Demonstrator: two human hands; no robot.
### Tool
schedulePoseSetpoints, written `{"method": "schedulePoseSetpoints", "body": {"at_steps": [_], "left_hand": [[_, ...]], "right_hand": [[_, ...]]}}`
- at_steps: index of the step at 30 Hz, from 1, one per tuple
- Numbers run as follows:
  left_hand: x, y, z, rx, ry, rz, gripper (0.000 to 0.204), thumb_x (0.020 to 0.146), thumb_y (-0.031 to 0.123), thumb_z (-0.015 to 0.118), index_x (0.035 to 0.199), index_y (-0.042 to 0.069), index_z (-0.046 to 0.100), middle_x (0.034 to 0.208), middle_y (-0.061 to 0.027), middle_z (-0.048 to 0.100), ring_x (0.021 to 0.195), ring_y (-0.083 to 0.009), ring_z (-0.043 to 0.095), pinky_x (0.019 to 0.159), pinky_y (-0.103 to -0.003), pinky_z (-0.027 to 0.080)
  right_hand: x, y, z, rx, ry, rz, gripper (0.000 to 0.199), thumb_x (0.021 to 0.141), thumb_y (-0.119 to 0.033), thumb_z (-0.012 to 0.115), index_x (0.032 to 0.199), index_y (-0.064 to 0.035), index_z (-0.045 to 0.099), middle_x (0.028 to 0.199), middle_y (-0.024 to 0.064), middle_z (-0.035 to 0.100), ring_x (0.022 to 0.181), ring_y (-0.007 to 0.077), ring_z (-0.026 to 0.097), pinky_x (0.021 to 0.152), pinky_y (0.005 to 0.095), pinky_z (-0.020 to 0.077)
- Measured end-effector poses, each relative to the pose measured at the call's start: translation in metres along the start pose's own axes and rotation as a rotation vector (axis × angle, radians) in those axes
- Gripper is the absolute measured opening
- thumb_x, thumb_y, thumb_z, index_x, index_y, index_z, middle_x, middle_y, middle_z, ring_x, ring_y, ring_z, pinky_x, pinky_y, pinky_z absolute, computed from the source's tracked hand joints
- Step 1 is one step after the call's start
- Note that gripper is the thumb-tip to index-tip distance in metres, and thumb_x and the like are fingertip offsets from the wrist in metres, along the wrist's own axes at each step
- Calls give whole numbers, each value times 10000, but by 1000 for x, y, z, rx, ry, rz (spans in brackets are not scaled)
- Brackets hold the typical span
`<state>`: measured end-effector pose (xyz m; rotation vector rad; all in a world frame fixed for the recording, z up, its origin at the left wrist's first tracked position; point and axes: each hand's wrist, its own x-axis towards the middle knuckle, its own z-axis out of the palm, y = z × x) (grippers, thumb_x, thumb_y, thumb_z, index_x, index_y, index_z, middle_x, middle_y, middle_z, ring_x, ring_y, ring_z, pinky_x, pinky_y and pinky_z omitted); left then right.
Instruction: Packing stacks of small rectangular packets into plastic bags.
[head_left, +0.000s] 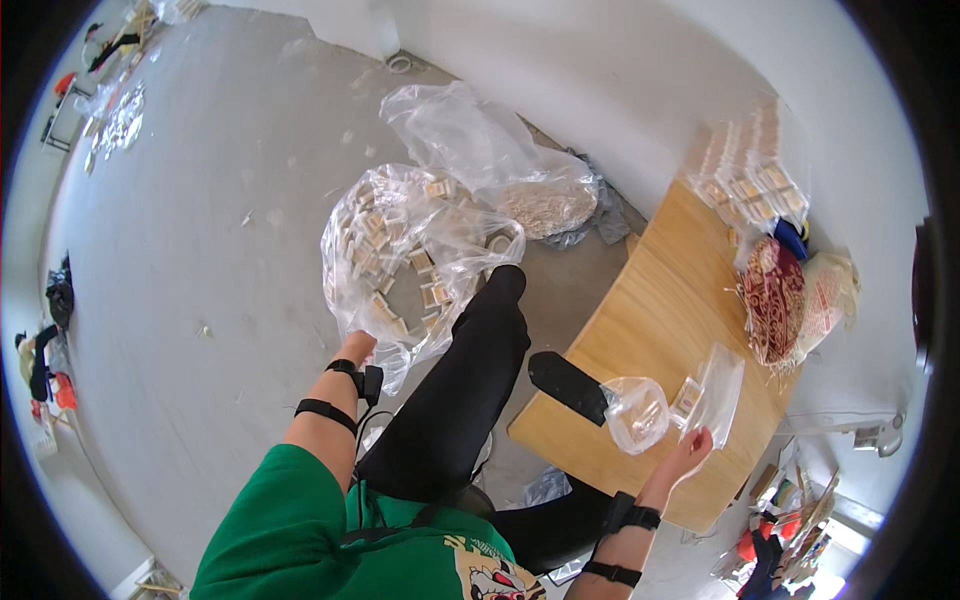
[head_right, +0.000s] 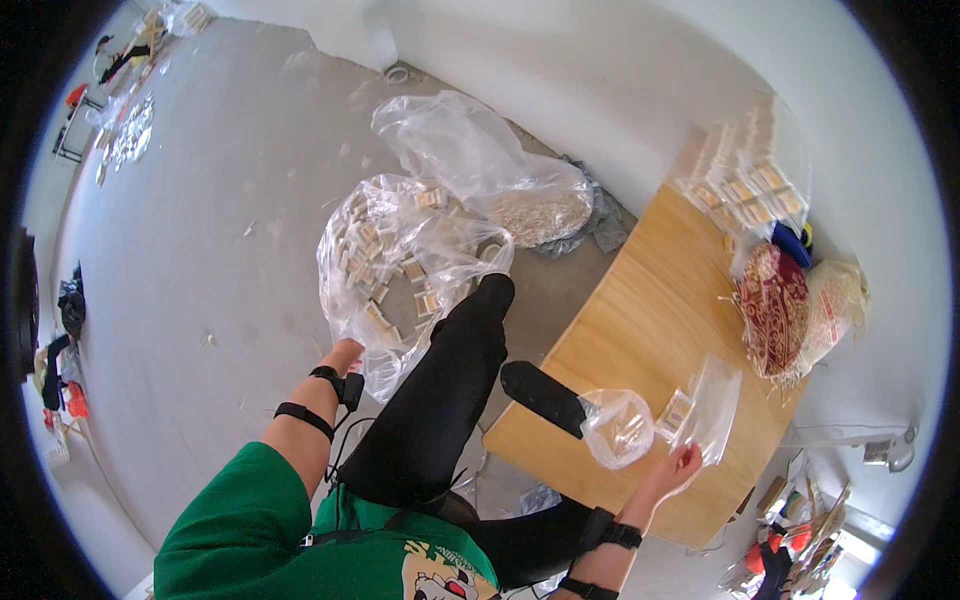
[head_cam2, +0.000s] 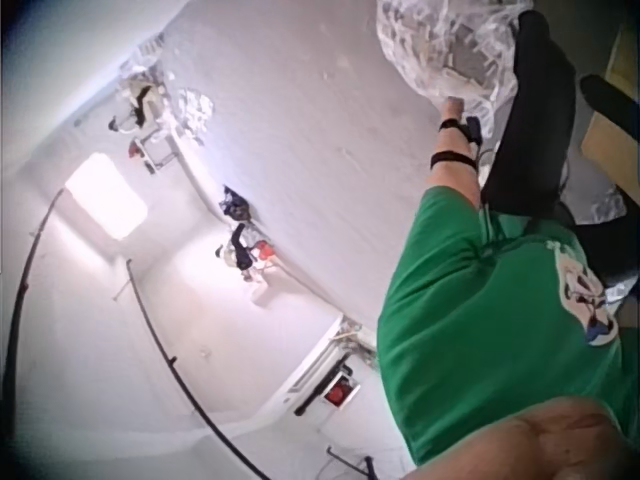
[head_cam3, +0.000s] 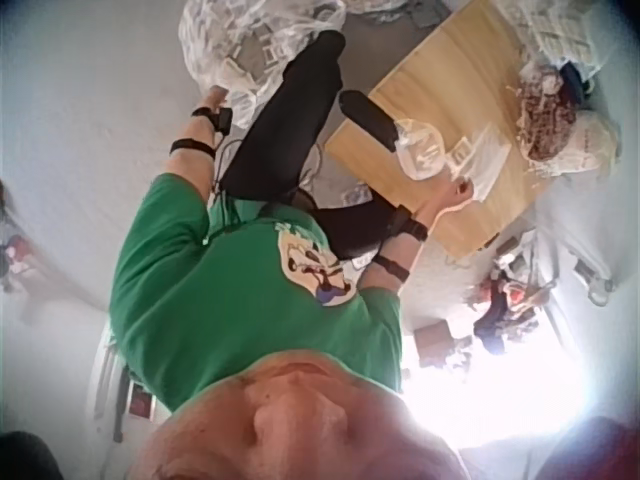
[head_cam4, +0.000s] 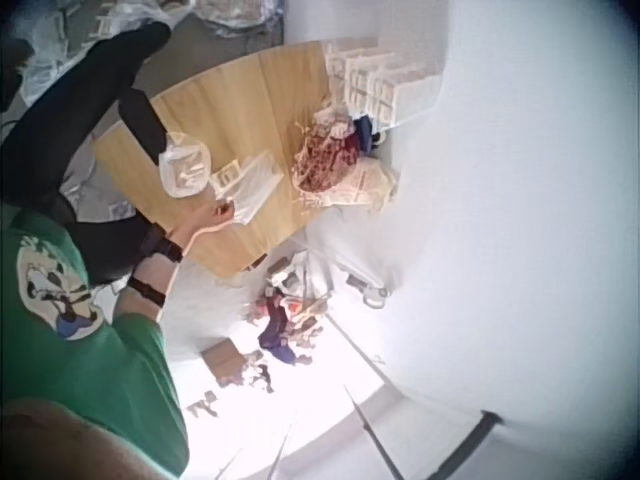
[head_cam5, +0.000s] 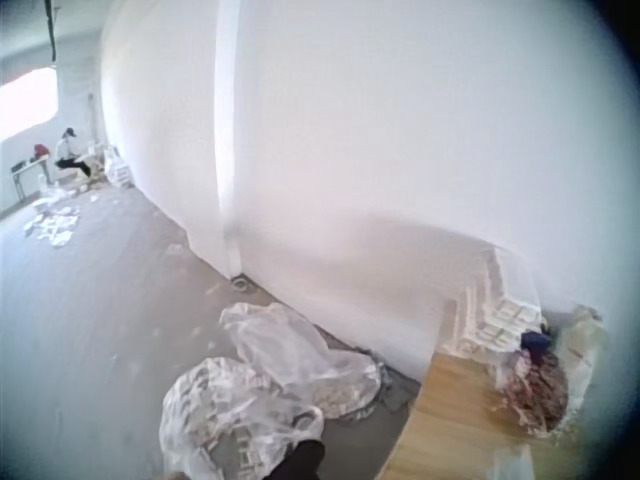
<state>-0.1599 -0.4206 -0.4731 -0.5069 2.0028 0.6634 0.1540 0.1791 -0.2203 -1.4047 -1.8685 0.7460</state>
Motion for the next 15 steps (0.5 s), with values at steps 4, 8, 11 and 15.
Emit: {"method": "schedulePoseSetpoints", "body": {"at_steps": [4, 8, 11, 15], "left_hand": [[-20, 40, 60, 132, -40, 87, 483, 786, 286, 648, 1204, 58, 573, 1085, -154, 642, 980, -265, 641, 903, -466, 490], [-39, 78, 80, 535, -60, 362, 716, 729, 373, 713, 1347, 101, 473, 1295, -141, 534, 1211, -289, 493, 1033, -490, 373], [-49, 103, 87, 947, -234, 584, 872, 685, 468, 754, 1415, 139, 407, 1432, -115, 428, 1370, -303, 336, 1116, -532, 256], [-35, 88, 111, 946, -332, 474, 976, 693, 608, 704, 1453, 118, 338, 1429, -124, 424, 1378, -310, 323, 1119, -544, 243]], "right_hand": [[-27, 0, -21, -40, 49, 237, 221, 961, -149, 525, 1126, -3, 550, 1033, 67, 581, 931, 183, 556, 814, 286, 473], [-42, 1, -9, -152, 112, 111, 197, 968, -142, 509, 1106, -8, 550, 1051, 70, 575, 957, 181, 553, 865, 300, 466], [-40, -1, -1, -94, 90, 44, 145, 939, -108, 497, 1018, -18, 578, 966, 50, 572, 890, 176, 546, 844, 309, 475], [-43, -12, 2, -159, 81, 92, 189, 948, -146, 455, 1012, -25, 585, 955, 57, 573, 894, 182, 552, 842, 327, 483]]}}
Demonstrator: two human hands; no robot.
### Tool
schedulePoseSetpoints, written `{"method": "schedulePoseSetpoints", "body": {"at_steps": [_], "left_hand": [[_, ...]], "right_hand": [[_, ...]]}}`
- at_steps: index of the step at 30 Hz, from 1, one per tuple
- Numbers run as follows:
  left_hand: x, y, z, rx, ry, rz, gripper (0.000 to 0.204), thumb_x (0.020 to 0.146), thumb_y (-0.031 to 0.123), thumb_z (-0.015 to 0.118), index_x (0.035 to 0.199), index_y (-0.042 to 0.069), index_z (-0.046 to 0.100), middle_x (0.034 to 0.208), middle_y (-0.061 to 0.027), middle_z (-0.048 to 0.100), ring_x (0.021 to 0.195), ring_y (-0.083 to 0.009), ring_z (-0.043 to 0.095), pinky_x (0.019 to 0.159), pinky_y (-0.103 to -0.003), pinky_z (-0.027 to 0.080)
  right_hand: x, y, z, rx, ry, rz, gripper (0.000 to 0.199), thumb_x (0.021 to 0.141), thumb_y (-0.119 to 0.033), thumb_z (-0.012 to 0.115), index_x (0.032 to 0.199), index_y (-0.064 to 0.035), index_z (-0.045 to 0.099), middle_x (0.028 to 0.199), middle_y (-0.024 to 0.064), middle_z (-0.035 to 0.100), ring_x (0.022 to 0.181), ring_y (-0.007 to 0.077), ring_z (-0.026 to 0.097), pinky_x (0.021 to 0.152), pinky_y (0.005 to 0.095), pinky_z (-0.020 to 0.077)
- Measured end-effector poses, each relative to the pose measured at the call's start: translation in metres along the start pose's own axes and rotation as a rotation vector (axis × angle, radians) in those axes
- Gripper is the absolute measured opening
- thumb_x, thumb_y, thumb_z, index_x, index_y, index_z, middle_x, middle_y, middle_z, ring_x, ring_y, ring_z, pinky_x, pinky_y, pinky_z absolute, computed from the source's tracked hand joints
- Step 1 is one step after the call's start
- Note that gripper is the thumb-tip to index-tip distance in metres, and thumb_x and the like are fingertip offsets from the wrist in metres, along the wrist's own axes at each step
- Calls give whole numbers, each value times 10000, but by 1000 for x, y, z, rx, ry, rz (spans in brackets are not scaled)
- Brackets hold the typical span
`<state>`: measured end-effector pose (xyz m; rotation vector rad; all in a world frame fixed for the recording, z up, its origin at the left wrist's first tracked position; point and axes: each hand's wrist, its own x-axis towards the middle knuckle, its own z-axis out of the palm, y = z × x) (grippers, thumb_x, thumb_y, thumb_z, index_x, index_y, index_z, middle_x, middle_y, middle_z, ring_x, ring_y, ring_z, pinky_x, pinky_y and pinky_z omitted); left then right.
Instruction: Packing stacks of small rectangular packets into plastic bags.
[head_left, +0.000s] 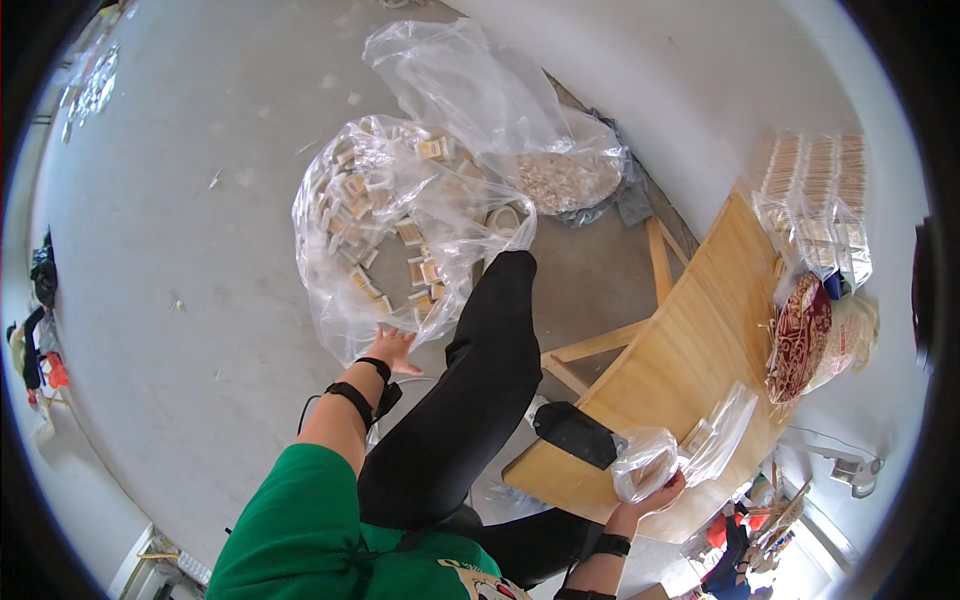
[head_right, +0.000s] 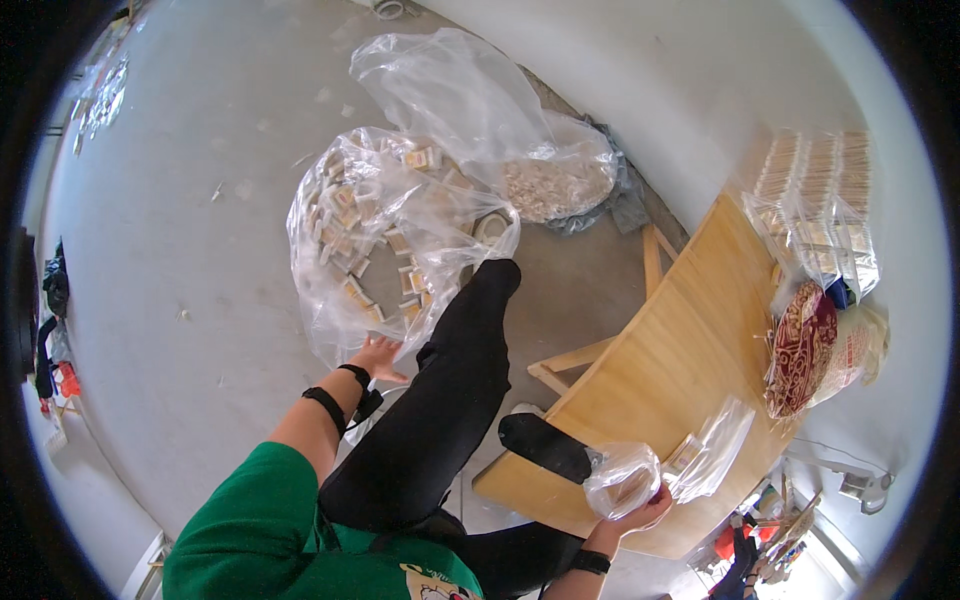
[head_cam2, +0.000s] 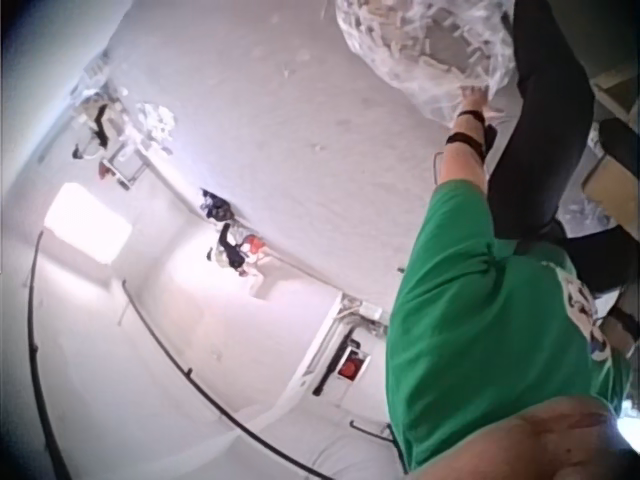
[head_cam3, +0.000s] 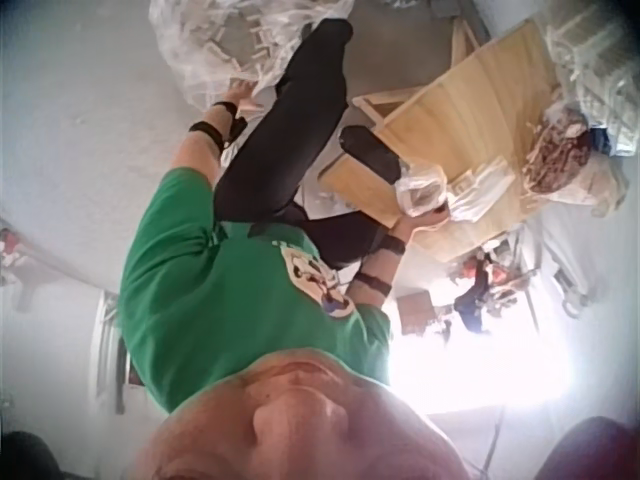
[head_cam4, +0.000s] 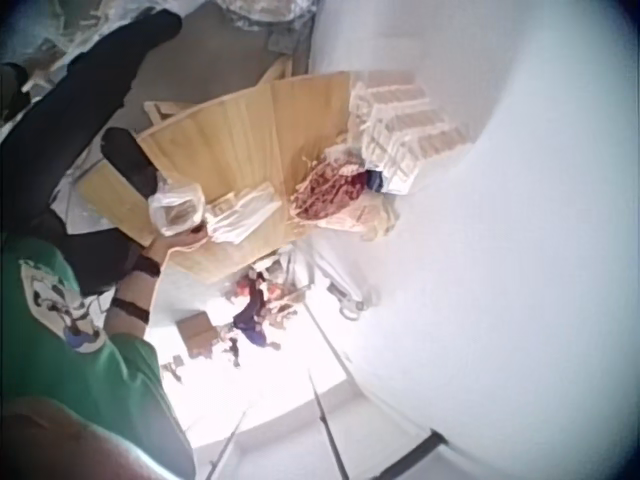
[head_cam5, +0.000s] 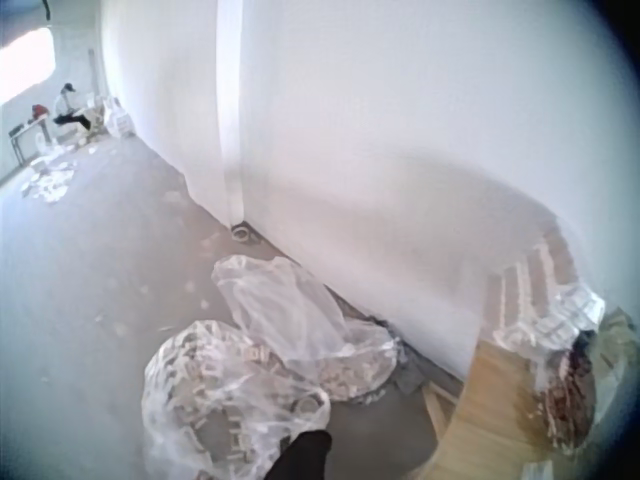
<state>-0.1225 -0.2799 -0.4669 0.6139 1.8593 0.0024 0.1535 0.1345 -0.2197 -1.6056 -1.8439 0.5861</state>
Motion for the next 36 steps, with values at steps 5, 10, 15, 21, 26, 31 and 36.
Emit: {"method": "schedulePoseSetpoints", "body": {"at_steps": [5, 10, 15, 21, 26, 31, 36], "left_hand": [[33, -15, 18, -397, 498, 18, 434, 899, 400, 549, 1220, 107, 555, 1110, -191, 629, 1074, -323, 591, 913, -464, 457], [2, 22, -57, -450, 979, 1, 131, 930, 232, 514, 923, 106, 552, 736, -172, 635, 699, -392, 625, 593, -497, 479], [-64, 32, -121, -287, 1160, 187, 87, 909, 189, 545, 942, 110, 561, 701, -138, 620, 642, -353, 619, 551, -458, 475], [-140, 29, -181, -228, 1359, 346, 86, 876, 114, 597, 960, 98, 610, 681, -137, 594, 623, -332, 607, 545, -414, 476], [-188, 57, -215, -267, 1365, 361, 80, 883, 114, 595, 957, 91, 616, 745, -132, 631, 691, -325, 629, 572, -388, 489], [-186, 102, -195, -252, 1340, 549, 78, 876, 114, 595, 944, 102, 630, 757, -126, 643, 712, -334, 631, 590, -406, 501], [-185, 142, -173, -261, 1226, 698, 106, 877, 110, 586, 971, 85, 629, 810, -145, 650, 711, -342, 632, 603, -402, 511]], "right_hand": [[0, -1, 10, 195, -28, 125, 192, 933, -184, 463, 958, -31, 576, 937, 54, 566, 882, 179, 549, 819, 328, 489], [-3, -12, 6, 228, 15, 136, 183, 931, -183, 462, 940, -35, 570, 915, 47, 552, 863, 170, 537, 807, 318, 485], [-2, -5, 9, 129, 34, 13, 167, 927, -168, 468, 906, -44, 577, 892, 24, 523, 831, 152, 517, 753, 290, 473], [-3, -10, 15, 152, 30, 4, 112, 901, -120, 506, 858, -50, 582, 869, 21, 511, 789, 145, 502, 695, 284, 457], [-7, -15, 13, -237, 58, -264, 74, 822, -22, 598, 892, -28, 574, 849, 63, 535, 774, 200, 511, 680, 320, 447], [-3, -8, 15, -266, 37, -247, 55, 847, -47, 568, 891, -14, 563, 858, 125, 559, 825, 303, 538, 756, 418, 443], [-5, -15, 13, -281, 35, -285, 54, 840, -46, 577, 878, -15, 553, 856, 125, 560, 828, 306, 539, 748, 417, 443]]}}
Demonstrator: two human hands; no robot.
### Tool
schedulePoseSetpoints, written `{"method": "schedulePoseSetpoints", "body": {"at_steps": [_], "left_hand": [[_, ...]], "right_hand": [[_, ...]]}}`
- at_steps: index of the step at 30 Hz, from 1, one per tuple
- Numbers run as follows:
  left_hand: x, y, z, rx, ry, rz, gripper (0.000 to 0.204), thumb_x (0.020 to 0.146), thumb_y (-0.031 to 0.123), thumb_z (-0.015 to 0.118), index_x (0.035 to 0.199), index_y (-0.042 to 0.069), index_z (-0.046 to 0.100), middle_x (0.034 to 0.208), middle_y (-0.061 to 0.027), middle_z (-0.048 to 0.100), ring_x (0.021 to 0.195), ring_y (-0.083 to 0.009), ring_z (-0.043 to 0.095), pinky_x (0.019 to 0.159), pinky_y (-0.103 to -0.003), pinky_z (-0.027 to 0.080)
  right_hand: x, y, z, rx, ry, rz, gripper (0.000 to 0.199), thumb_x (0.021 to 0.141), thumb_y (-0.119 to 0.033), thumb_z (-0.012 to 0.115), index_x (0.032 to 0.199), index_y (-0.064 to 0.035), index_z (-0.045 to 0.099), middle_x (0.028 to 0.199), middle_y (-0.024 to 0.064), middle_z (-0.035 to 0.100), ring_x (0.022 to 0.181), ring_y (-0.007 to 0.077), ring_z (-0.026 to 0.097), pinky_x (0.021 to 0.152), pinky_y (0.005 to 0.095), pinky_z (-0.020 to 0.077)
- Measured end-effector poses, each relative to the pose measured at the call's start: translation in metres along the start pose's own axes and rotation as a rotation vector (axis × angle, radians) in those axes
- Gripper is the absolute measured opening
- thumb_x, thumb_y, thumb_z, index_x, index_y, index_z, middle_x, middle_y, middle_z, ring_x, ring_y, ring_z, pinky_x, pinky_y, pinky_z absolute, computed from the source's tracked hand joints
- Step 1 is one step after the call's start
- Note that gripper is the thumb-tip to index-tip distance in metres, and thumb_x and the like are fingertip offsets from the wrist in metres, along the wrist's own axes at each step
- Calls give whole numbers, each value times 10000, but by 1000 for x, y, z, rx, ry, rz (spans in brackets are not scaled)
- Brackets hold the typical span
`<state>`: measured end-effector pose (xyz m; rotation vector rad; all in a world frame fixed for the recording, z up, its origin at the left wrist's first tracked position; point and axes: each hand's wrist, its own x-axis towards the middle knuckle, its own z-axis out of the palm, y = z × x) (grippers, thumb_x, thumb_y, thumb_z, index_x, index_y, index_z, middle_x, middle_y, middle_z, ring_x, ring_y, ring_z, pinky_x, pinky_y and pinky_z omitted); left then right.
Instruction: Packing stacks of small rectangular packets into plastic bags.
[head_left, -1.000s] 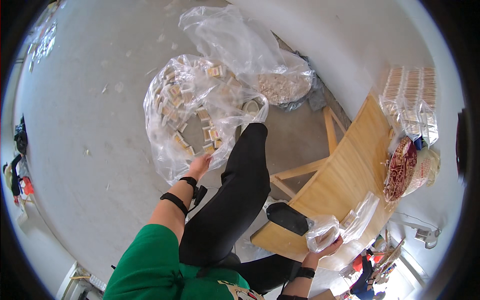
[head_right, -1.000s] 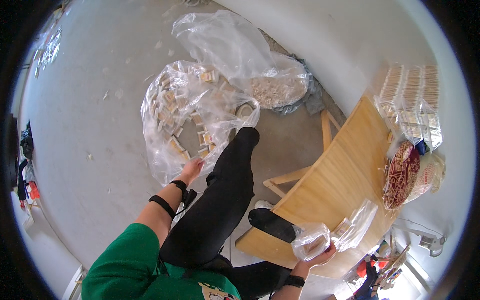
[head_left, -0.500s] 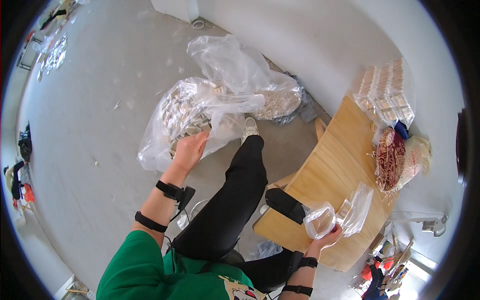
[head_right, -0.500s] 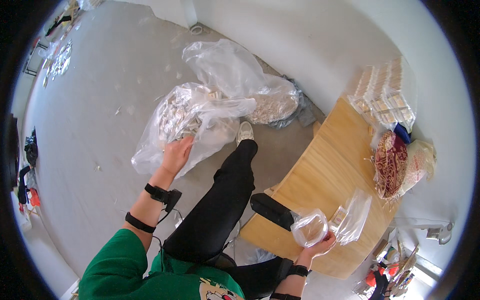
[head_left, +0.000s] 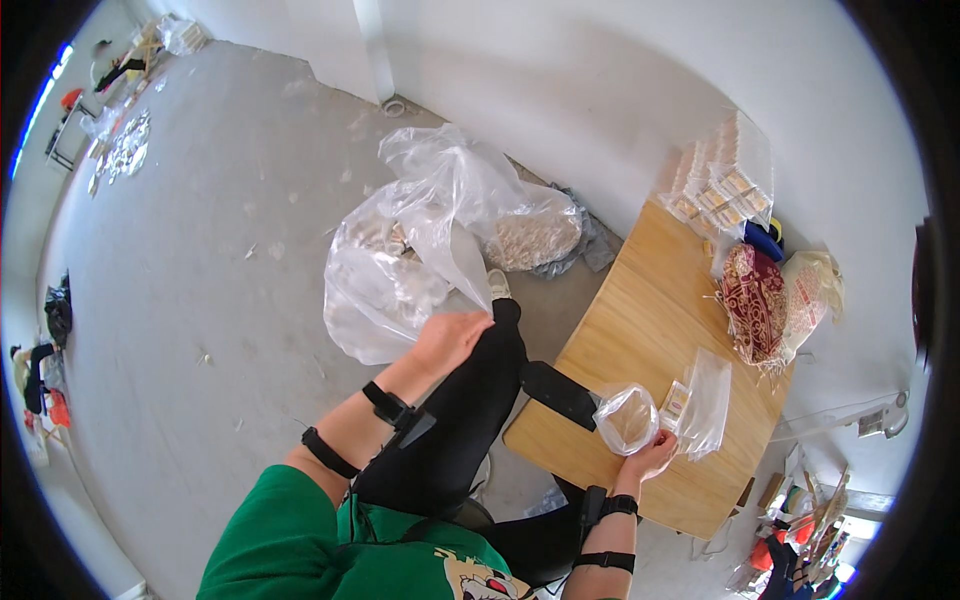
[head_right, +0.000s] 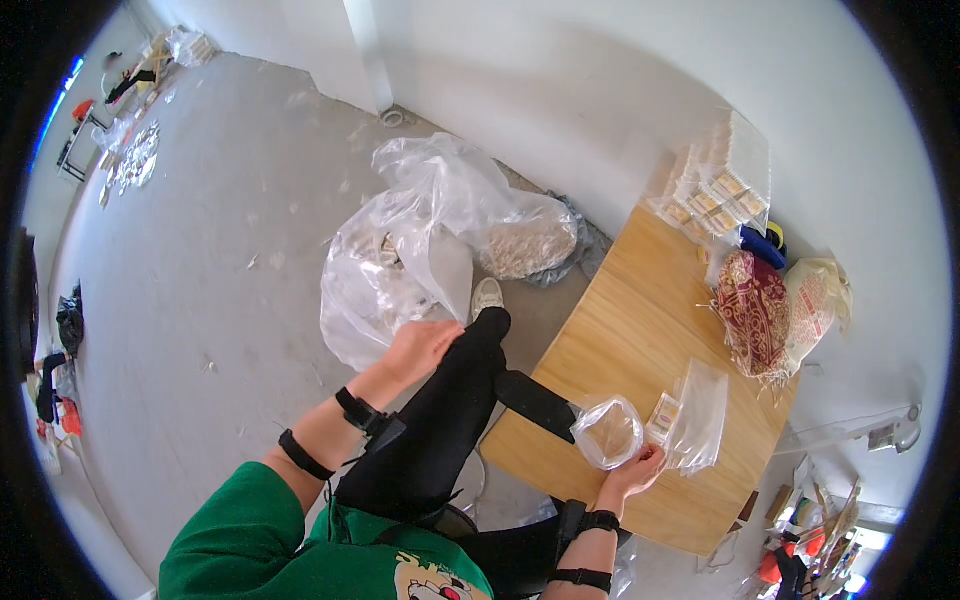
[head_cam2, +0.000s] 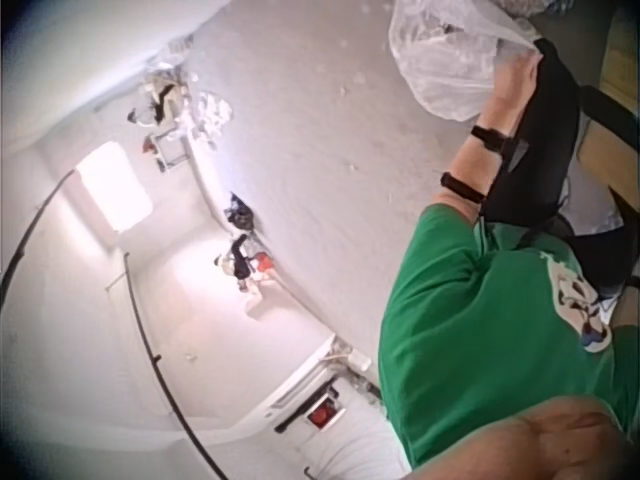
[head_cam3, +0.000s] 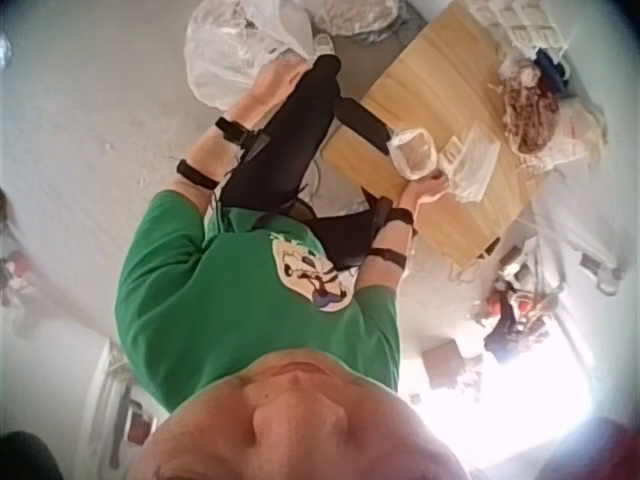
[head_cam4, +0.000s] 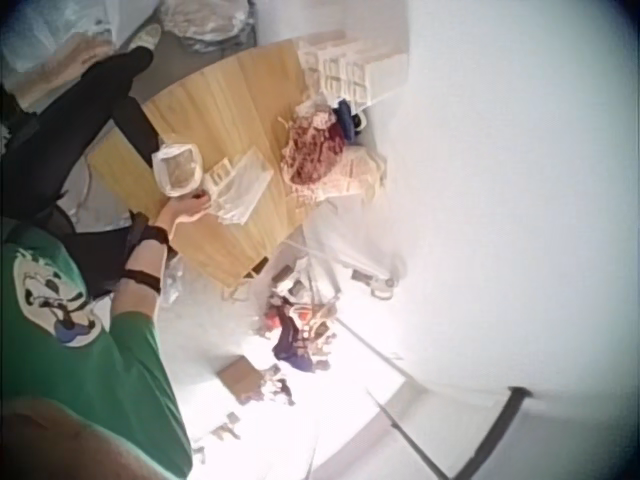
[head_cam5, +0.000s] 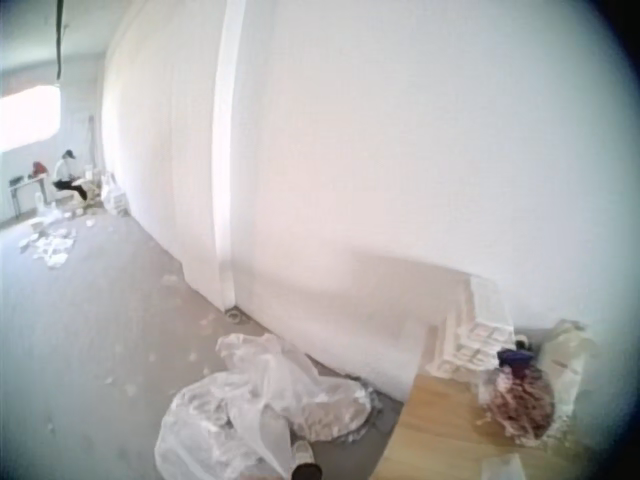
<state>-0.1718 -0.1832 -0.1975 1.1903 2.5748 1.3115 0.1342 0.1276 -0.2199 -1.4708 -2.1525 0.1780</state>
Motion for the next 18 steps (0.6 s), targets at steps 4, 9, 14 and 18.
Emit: {"method": "schedulePoseSetpoints", "body": {"at_steps": [4, 9, 14, 18], "left_hand": [[4, 30, 22, -18, -21, 10, 52, 890, 115, 595, 913, 68, 590, 727, -155, 616, 679, -355, 618, 556, -431, 477], [17, 60, 37, -81, -5, 68, 110, 897, 127, 600, 863, 48, 530, 689, -162, 587, 657, -368, 596, 540, -438, 451], [15, 72, 47, -116, -138, 79, 125, 910, 151, 583, 871, 50, 519, 696, -157, 597, 663, -361, 601, 537, -426, 454], [19, 62, 46, -204, -280, -74, 193, 933, 214, 545, 869, 34, 521, 700, -161, 610, 669, -350, 616, 574, -429, 478]], "right_hand": [[4, 3, 6, -2, 3, -7, 51, 837, -42, 579, 868, -14, 551, 862, 126, 562, 837, 307, 541, 752, 417, 441], [0, 0, 4, 30, 6, -4, 49, 833, -42, 579, 868, -18, 555, 858, 128, 566, 832, 308, 542, 751, 409, 438], [-1, -5, 2, 27, 4, 6, 63, 818, -14, 566, 880, -19, 554, 882, 131, 566, 857, 318, 542, 761, 427, 434], [-1, -2, 0, 32, 4, 18, 74, 813, -5, 573, 883, -21, 557, 871, 124, 564, 840, 308, 542, 751, 417, 437]]}}
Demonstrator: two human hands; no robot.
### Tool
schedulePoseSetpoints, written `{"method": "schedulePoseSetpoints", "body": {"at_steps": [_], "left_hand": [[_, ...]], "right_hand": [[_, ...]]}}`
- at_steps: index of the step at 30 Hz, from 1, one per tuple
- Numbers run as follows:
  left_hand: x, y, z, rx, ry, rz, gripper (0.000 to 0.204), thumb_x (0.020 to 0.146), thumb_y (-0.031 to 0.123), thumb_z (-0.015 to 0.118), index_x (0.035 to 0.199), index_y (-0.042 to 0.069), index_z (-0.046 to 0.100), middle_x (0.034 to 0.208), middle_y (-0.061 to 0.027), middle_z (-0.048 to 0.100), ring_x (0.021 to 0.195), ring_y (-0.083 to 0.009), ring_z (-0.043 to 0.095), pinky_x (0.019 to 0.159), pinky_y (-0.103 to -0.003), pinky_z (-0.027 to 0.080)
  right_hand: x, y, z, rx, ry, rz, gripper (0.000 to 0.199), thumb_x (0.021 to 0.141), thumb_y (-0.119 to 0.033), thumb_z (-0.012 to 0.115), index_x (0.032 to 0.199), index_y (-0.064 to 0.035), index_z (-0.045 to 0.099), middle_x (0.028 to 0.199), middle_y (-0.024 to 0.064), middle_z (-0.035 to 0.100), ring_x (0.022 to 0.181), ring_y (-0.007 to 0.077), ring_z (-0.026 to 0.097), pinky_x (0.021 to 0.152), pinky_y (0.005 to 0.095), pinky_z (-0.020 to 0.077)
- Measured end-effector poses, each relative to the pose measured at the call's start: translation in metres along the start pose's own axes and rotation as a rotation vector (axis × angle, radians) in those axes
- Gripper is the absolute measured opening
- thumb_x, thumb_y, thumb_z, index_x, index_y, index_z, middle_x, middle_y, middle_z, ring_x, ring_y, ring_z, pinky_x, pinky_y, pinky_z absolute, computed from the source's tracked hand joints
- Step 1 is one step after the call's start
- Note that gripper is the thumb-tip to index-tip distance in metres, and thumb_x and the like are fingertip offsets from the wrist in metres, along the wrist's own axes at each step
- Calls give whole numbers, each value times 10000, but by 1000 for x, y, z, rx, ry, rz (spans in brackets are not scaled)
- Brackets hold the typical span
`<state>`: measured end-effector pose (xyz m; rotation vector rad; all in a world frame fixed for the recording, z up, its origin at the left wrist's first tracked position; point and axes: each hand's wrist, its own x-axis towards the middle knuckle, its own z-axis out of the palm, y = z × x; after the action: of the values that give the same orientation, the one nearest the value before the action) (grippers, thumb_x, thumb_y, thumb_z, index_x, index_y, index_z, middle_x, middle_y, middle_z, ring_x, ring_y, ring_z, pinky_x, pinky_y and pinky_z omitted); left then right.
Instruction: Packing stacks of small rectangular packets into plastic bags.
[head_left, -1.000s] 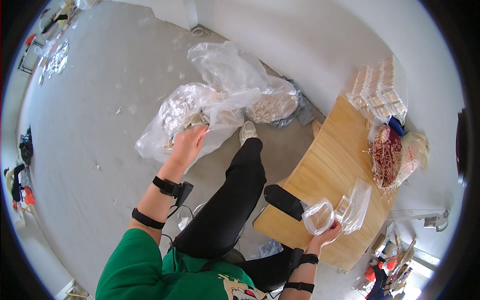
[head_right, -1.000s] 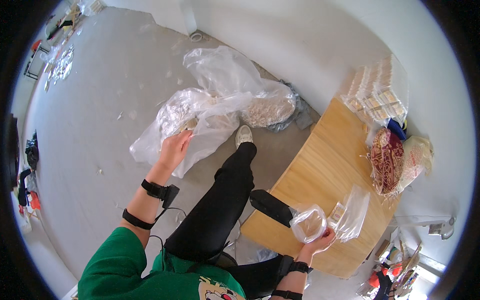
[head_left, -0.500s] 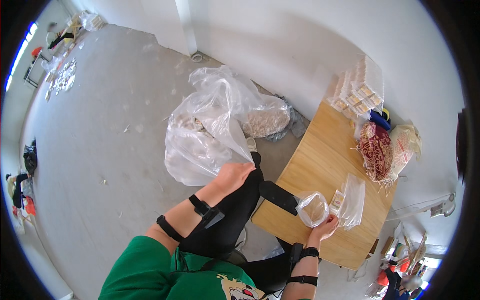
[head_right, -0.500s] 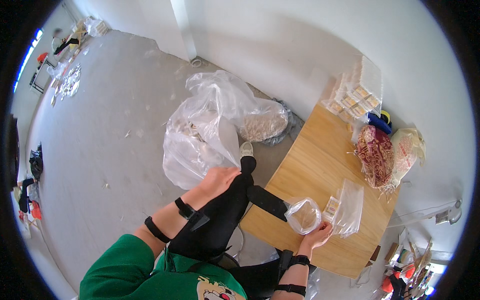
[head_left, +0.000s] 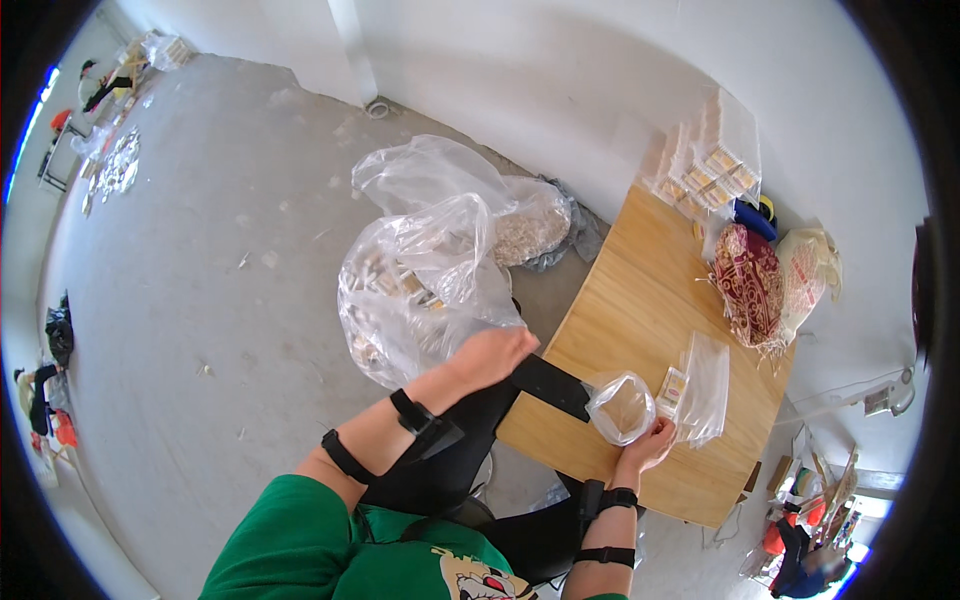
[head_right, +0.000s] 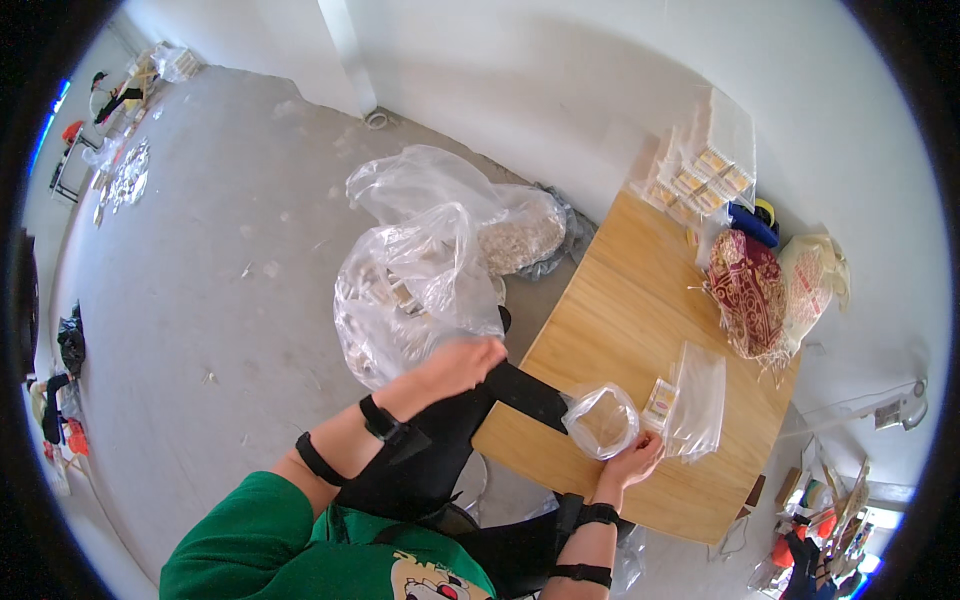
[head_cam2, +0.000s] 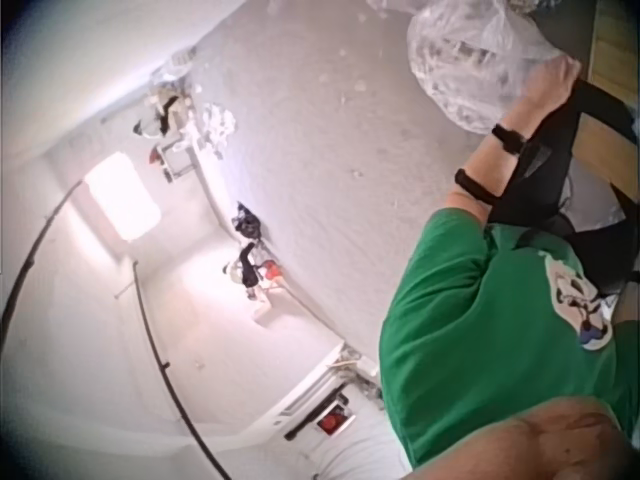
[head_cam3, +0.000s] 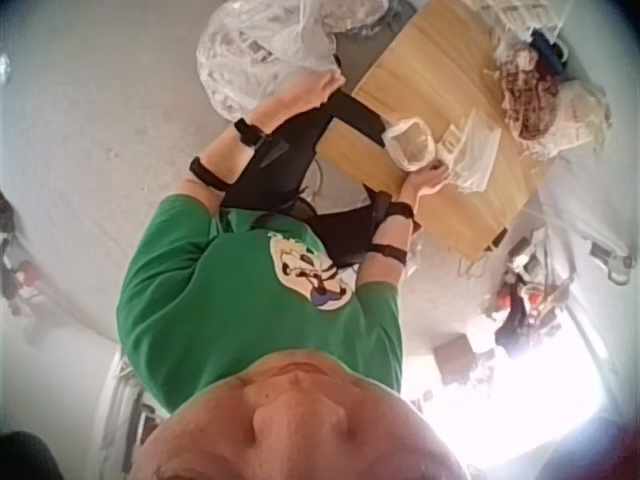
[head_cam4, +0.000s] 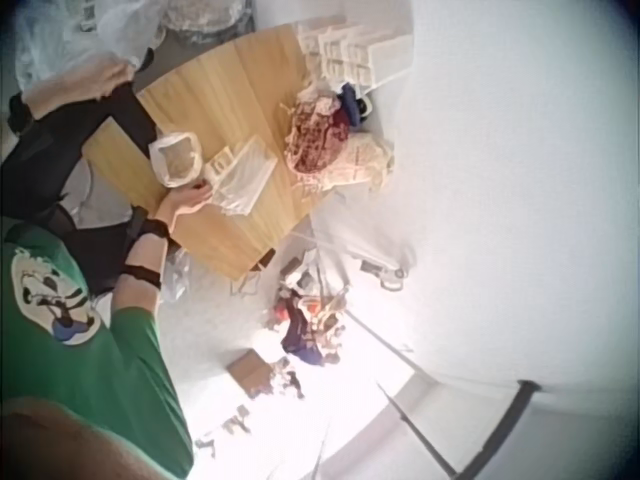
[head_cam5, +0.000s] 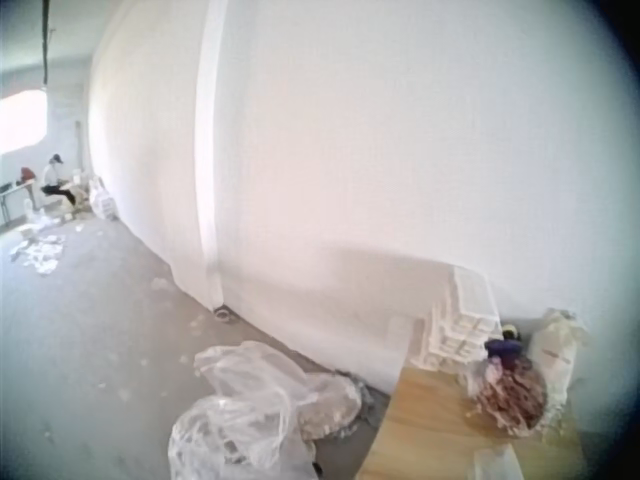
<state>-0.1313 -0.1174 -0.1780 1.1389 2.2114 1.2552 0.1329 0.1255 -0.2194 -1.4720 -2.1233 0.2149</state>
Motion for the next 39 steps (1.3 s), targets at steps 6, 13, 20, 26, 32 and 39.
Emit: {"method": "schedulePoseSetpoints", "body": {"at_steps": [6, 13, 20, 26, 32, 39], "left_hand": [[4, -134, 0, 351, -119, -231, 252, 916, 227, 495, 940, 5, 611, 861, -201, 665, 832, -370, 644, 736, -444, 510], [-123, -236, 2, 315, -610, -604, 366, 846, 377, 592, 1020, 72, 699, 953, -182, 688, 918, -341, 651, 814, -426, 498], [-261, -259, -12, 490, -931, -1073, 264, 796, 213, 622, 1009, 93, 722, 1084, -177, 672, 1104, -331, 600, 931, -419, 463], [-145, -325, 31, 413, -448, -916, 209, 871, 133, 486, 976, 50, 646, 1034, -197, 650, 988, -364, 621, 855, -461, 492], [-125, -385, 47, 604, -240, -976, 270, 876, 103, 487, 1107, 73, 623, 1261, -153, 543, 1215, -293, 502, 988, -405, 436], [-133, -422, 37, 771, -636, -620, 230, 802, 85, 582, 1017, 100, 663, 1210, -78, 553, 1245, -261, 458, 975, -376, 439]], "right_hand": [[1, 4, -4, -1, 1, -15, 71, 816, 12, 564, 879, -20, 554, 858, 109, 557, 815, 281, 537, 731, 386, 443], [1, 5, -3, 148, -6, 123, 48, 848, -53, 554, 879, -27, 579, 839, 58, 531, 783, 199, 513, 691, 319, 443], [2, -8, -1, 460, -27, 352, 169, 926, -151, 476, 879, -41, 595, 880, 22, 535, 818, 144, 516, 742, 277, 459], [-1, -5, -6, 591, -12, 437, 152, 923, -153, 482, 957, -43, 581, 912, 32, 541, 864, 156, 531, 806, 291, 475], [-3, 5, -14, 435, -88, 364, 199, 913, -206, 514, 1026, -45, 545, 960, 67, 560, 907, 187, 544, 822, 341, 480], [-6, 33, -28, 198, -114, 186, 402, 889, -204, 568, 1243, -35, 481, 1136, 133, 567, 1033, 255, 565, 915, 415, 481]]}}
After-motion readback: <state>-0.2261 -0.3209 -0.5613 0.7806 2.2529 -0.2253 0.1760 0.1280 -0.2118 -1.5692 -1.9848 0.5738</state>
